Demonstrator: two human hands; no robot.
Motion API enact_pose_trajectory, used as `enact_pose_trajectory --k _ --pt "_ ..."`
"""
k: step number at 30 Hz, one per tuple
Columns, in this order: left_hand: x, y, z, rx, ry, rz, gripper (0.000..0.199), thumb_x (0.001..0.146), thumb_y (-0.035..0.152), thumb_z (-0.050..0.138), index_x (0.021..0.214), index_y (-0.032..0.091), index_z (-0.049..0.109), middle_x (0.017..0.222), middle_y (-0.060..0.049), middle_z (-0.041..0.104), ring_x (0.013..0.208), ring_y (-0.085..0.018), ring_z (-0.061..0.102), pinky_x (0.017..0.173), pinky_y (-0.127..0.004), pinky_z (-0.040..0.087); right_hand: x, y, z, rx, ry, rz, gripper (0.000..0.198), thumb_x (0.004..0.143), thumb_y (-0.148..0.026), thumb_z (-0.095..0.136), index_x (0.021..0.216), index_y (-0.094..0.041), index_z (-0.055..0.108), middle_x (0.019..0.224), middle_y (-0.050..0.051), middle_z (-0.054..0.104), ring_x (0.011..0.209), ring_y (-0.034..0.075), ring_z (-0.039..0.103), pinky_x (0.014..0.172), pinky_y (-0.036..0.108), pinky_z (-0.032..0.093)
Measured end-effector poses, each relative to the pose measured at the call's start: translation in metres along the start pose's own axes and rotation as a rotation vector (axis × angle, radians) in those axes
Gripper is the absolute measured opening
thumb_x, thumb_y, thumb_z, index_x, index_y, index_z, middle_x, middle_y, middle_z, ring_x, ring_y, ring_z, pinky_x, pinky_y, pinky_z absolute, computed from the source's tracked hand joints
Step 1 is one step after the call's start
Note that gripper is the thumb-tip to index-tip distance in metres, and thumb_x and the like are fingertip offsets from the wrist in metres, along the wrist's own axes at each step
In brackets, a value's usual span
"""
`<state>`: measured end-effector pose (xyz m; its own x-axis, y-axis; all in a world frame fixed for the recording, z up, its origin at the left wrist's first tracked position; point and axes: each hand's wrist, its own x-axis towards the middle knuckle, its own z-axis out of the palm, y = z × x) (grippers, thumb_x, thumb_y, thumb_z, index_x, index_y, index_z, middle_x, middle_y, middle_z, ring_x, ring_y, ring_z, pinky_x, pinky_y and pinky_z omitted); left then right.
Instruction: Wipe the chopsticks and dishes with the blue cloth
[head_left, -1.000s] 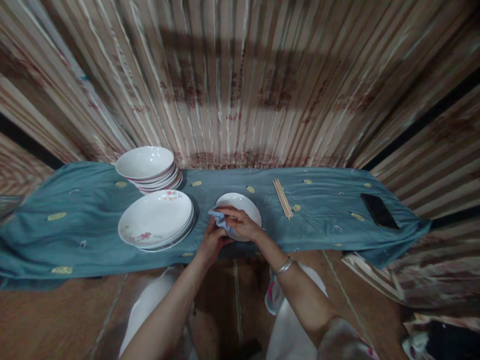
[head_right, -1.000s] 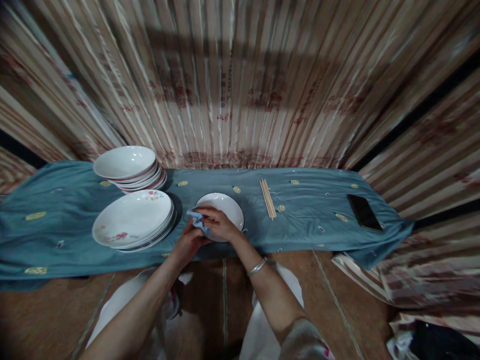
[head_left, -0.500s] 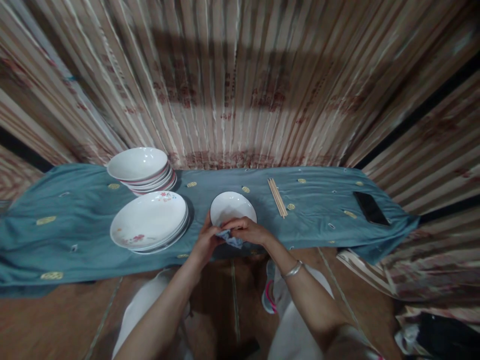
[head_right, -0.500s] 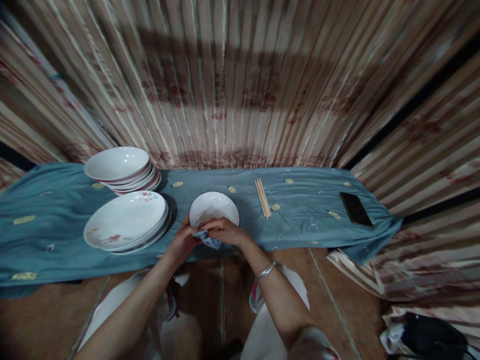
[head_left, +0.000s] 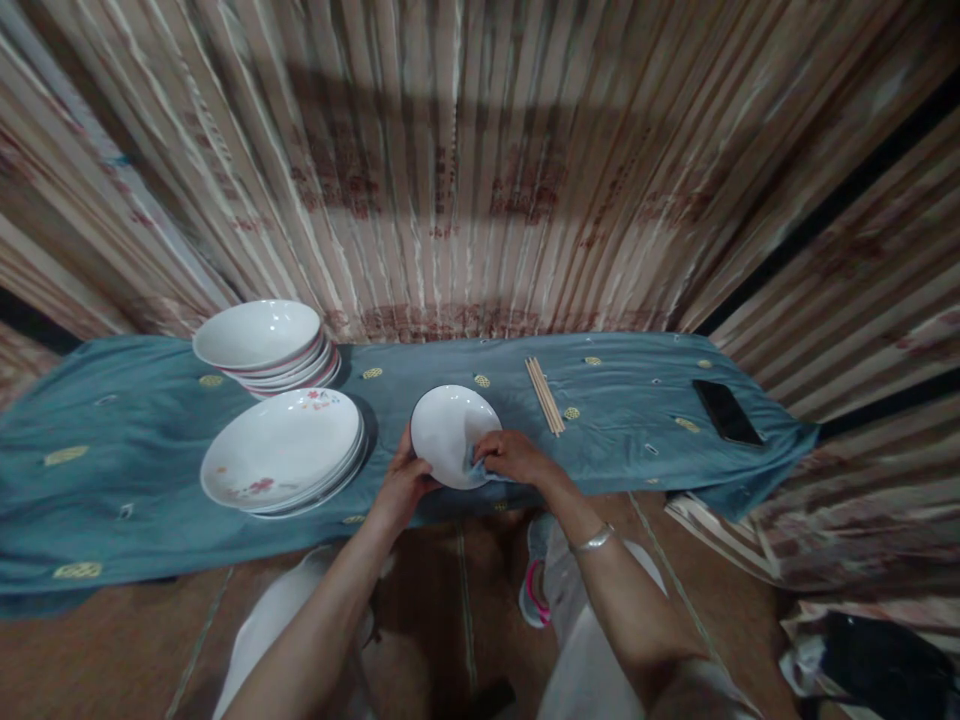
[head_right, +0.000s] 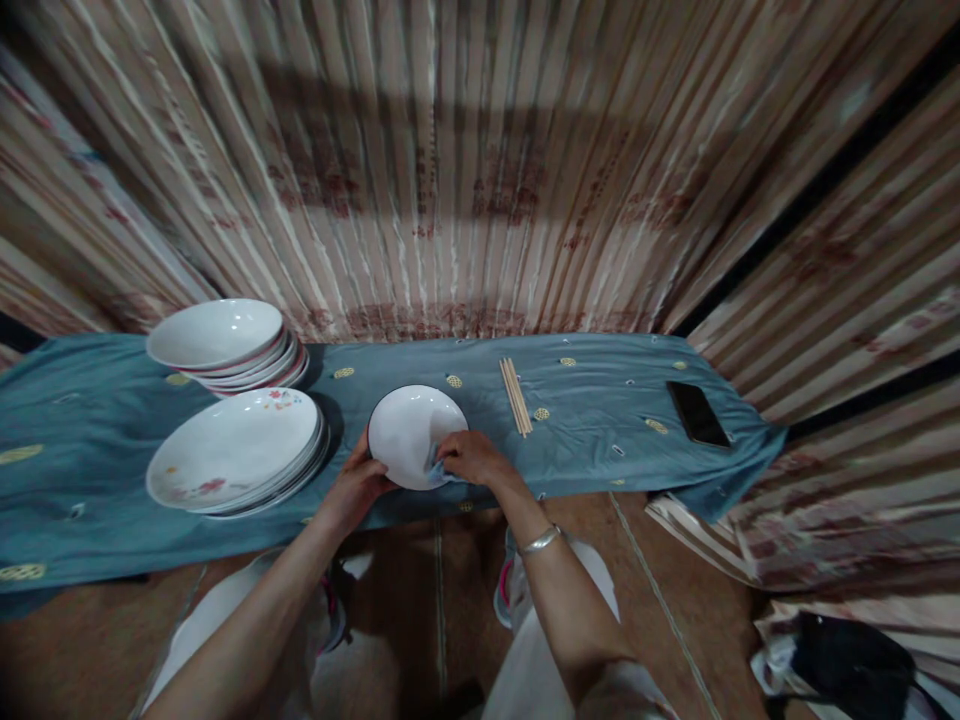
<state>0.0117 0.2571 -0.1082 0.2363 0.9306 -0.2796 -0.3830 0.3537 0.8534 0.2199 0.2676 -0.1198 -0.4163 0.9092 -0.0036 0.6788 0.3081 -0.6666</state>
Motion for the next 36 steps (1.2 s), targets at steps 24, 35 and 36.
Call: enact_pose_trajectory --k 24,35,36 --pt "-0.005 0.002 0.005 -0.052 0.01 0.001 0.083 0.055 0.009 0.06 0.134 0.032 0.043 0.112 -0.002 0.06 0.084 -0.017 0.056 0.065 -0.031 0.054 0.048 -0.002 0.025 0.097 0.265 -0.171 0.047 0.074 -0.007 0.045 0.117 -0.019 0.059 0.127 0.008 0.056 0.12 0.021 0.047 0.107 0.041 0.032" --pt "-0.004 -0.002 0.002 -0.084 -0.008 -0.004 0.083 0.055 0.009 0.061 0.134 0.029 0.043 0.105 -0.002 0.061 0.073 -0.014 0.058 0.06 -0.028 0.052 0.03 -0.028 0.03 0.38 0.062 -0.202 0.034 0.073 -0.004 0.051 0.096 -0.02 0.07 0.112 0.004 0.062 0.106 0.016 0.057 0.095 0.03 0.042" --pt "-0.004 -0.001 0.002 -0.081 -0.012 -0.001 0.084 0.054 0.008 0.06 0.134 0.028 0.042 0.103 -0.003 0.061 0.072 -0.014 0.058 0.06 -0.027 0.052 0.026 -0.029 0.029 0.402 0.035 -0.186 0.033 0.073 -0.004 0.052 0.095 -0.02 0.071 0.111 0.004 0.063 0.103 0.016 0.058 0.091 0.029 0.044"
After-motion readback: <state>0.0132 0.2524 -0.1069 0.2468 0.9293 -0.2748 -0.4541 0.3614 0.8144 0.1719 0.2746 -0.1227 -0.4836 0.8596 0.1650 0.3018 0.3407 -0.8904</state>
